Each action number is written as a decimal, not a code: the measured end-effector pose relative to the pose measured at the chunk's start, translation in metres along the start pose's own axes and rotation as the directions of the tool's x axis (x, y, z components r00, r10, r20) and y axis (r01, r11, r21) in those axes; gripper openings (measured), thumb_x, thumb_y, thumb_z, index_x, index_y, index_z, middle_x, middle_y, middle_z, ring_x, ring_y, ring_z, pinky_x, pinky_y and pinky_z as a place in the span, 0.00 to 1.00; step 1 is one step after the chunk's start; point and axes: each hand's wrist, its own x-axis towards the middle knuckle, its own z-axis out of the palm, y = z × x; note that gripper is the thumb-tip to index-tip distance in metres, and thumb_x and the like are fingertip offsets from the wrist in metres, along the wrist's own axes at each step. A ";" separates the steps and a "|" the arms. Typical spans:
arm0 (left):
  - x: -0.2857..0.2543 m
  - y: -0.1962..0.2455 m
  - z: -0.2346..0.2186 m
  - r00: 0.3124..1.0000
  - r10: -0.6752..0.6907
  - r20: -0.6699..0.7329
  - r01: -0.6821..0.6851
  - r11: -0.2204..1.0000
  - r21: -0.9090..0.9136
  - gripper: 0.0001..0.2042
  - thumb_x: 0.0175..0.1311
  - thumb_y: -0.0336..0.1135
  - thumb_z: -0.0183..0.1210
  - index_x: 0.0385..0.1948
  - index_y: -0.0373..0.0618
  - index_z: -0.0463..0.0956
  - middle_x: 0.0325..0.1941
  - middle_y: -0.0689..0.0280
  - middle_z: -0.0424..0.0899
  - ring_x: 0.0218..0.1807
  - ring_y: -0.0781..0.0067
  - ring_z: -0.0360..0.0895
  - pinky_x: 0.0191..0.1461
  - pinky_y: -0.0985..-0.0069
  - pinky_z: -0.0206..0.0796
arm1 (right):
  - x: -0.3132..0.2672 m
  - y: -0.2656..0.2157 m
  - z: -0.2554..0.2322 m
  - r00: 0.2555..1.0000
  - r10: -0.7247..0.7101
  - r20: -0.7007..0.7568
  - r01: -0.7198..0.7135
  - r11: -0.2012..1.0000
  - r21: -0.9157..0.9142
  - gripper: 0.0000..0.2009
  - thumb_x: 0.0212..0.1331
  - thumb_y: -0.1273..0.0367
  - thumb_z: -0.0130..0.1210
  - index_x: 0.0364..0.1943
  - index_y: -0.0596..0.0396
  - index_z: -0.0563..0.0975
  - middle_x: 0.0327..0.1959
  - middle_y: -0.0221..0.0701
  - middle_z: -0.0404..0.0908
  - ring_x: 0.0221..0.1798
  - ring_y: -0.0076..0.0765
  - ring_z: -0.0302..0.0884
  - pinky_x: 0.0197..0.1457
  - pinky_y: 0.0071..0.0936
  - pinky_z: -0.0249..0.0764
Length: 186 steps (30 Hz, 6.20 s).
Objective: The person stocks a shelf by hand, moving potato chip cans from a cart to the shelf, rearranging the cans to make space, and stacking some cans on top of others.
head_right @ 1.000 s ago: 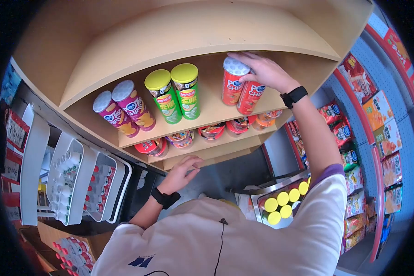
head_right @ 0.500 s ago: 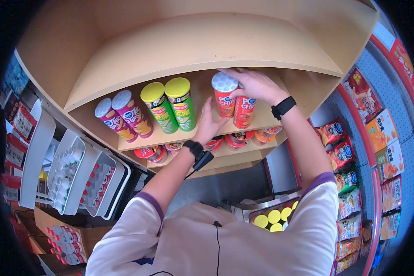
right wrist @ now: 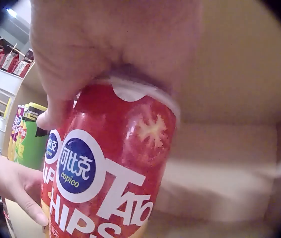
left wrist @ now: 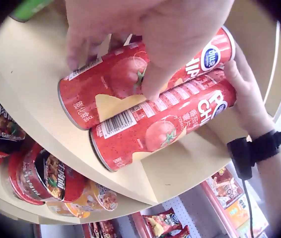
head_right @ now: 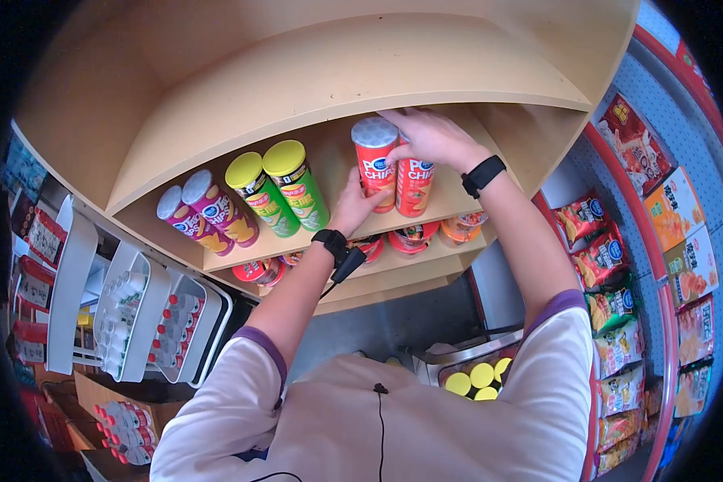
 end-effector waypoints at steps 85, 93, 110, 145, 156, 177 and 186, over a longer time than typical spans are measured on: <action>-0.404 0.089 0.366 0.404 0.266 0.875 -0.472 0.880 -0.050 0.40 0.48 0.30 0.69 0.67 0.52 0.60 0.58 0.50 0.66 0.58 0.39 0.69 0.63 0.57 0.66 | -0.667 -0.040 0.115 0.455 0.878 -0.150 -0.874 0.473 0.113 0.30 0.53 0.68 0.62 0.63 0.47 0.69 0.53 0.45 0.69 0.57 0.57 0.73 0.55 0.43 0.75; -0.297 0.194 0.297 0.381 0.338 0.860 0.181 0.885 -0.428 0.39 0.55 0.27 0.68 0.69 0.45 0.55 0.62 0.59 0.69 0.64 0.71 0.68 0.65 0.72 0.65 | -0.636 -0.049 -0.031 0.525 0.785 -0.330 -0.734 0.613 0.293 0.35 0.48 0.73 0.62 0.65 0.51 0.66 0.51 0.42 0.68 0.57 0.49 0.70 0.63 0.35 0.67; -0.037 0.158 0.121 0.895 0.394 0.210 -0.361 0.915 -0.180 0.35 0.51 0.34 0.71 0.59 0.41 0.59 0.54 0.53 0.76 0.56 0.60 0.77 0.58 0.68 0.70 | -0.280 0.047 -0.032 0.732 0.531 -0.428 -0.045 0.664 0.746 0.42 0.51 0.78 0.63 0.72 0.47 0.56 0.62 0.37 0.66 0.68 0.36 0.62 0.67 0.33 0.66; 0.027 0.003 0.169 0.992 0.123 0.017 -0.124 0.991 0.045 0.35 0.53 0.32 0.69 0.61 0.33 0.59 0.59 0.45 0.70 0.60 0.48 0.71 0.65 0.62 0.63 | -0.147 0.163 0.155 0.595 0.749 -0.290 -0.311 0.548 0.777 0.38 0.51 0.70 0.68 0.64 0.61 0.59 0.61 0.44 0.71 0.65 0.45 0.67 0.69 0.38 0.63; 0.018 0.020 0.172 0.986 0.168 -0.010 -0.163 0.966 0.202 0.33 0.54 0.35 0.68 0.59 0.33 0.61 0.58 0.46 0.71 0.59 0.47 0.71 0.63 0.61 0.64 | -0.154 0.188 0.165 0.681 0.690 -0.246 -0.179 0.483 0.857 0.34 0.57 0.78 0.59 0.67 0.56 0.57 0.62 0.40 0.70 0.66 0.40 0.68 0.69 0.35 0.64; -0.093 0.022 0.094 0.839 0.536 0.092 -0.533 0.778 0.334 0.25 0.55 0.34 0.67 0.54 0.38 0.69 0.51 0.50 0.73 0.57 0.47 0.69 0.62 0.59 0.61 | -0.168 0.092 0.161 0.386 0.820 -0.423 -0.369 0.557 0.744 0.24 0.56 0.74 0.62 0.58 0.59 0.69 0.45 0.37 0.78 0.47 0.35 0.77 0.54 0.33 0.74; -0.071 -0.015 0.019 0.894 0.338 -0.295 -0.196 0.886 0.421 0.42 0.51 0.35 0.71 0.66 0.32 0.54 0.62 0.45 0.67 0.65 0.46 0.66 0.67 0.59 0.58 | -0.091 0.003 0.208 0.701 0.599 -0.388 -0.250 0.715 0.652 0.39 0.51 0.64 0.68 0.65 0.61 0.60 0.59 0.50 0.70 0.65 0.54 0.67 0.67 0.44 0.63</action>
